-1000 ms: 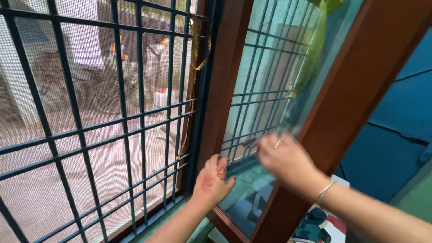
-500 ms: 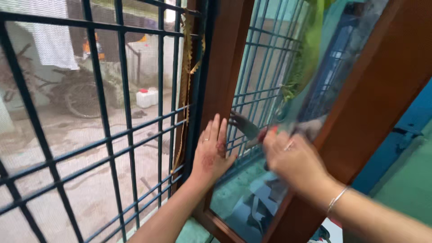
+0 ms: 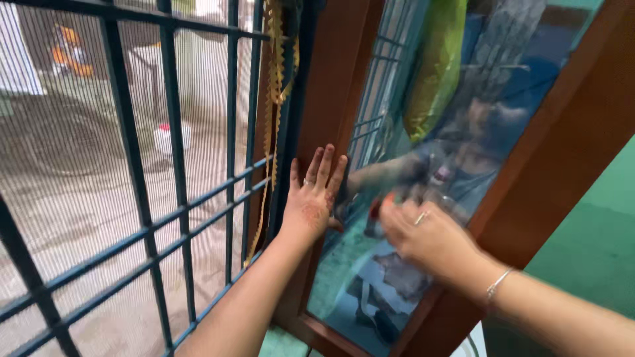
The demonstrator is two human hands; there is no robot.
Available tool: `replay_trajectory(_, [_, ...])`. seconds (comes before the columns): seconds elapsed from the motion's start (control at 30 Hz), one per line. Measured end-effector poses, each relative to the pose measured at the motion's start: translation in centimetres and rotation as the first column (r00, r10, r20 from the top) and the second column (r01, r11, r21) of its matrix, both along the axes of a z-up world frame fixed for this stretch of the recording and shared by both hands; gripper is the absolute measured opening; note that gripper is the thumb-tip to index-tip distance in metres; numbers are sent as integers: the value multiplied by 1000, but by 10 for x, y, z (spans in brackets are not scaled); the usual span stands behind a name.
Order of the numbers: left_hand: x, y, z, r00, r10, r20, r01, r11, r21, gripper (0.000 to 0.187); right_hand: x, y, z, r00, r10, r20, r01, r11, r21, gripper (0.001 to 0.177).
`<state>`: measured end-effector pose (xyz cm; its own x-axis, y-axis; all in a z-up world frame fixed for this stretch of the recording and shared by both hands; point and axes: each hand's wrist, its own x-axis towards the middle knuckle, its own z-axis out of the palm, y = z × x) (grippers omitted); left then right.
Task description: The person applies liquid from a small bottle onto a patterned cloth and wipes the wooden window frame and metal grille. The person repeatedly wipes the frame edges and grille bars with the cloth, focusing on the upper and side sections of the window.
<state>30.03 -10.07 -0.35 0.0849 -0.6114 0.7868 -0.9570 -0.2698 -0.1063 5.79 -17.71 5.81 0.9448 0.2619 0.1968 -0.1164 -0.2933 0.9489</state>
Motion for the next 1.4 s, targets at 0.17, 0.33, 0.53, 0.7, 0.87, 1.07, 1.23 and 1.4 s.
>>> replay_trajectory(0.17, [6,-8,-3,1000,-17,-2,17,1000,3,157,13,0,83,827,21,562,-34,999,13,48])
replay_trajectory(0.33, [6,-10,-3,1000,7,10,-7,999,33,154,48,-12,5,984,-81,157,85,996,-23,39])
replay_trajectory(0.53, [7,-9,2,999,34,31,-36,996,77,149,29,-19,6,990,89,-106,-77,991,113,32])
replay_trajectory(0.7, [12,-11,-6,999,-7,34,4,998,67,148,35,-26,100,793,2,609,18,999,-27,35])
replay_trajectory(0.87, [27,-9,-29,994,-112,-3,111,990,-84,148,68,-33,23,966,-186,177,152,970,191,47])
replay_trajectory(1.07, [29,-11,-35,997,-68,-19,66,993,-100,147,65,-29,-1,968,207,-142,-159,943,292,31])
replay_trajectory(1.23, [31,-11,-38,996,-81,-22,78,990,-116,147,77,-23,81,894,109,436,-123,992,5,41])
replay_trajectory(1.4, [30,-13,-39,998,-41,-37,38,997,-70,146,84,-16,7,981,106,163,-108,994,2,37])
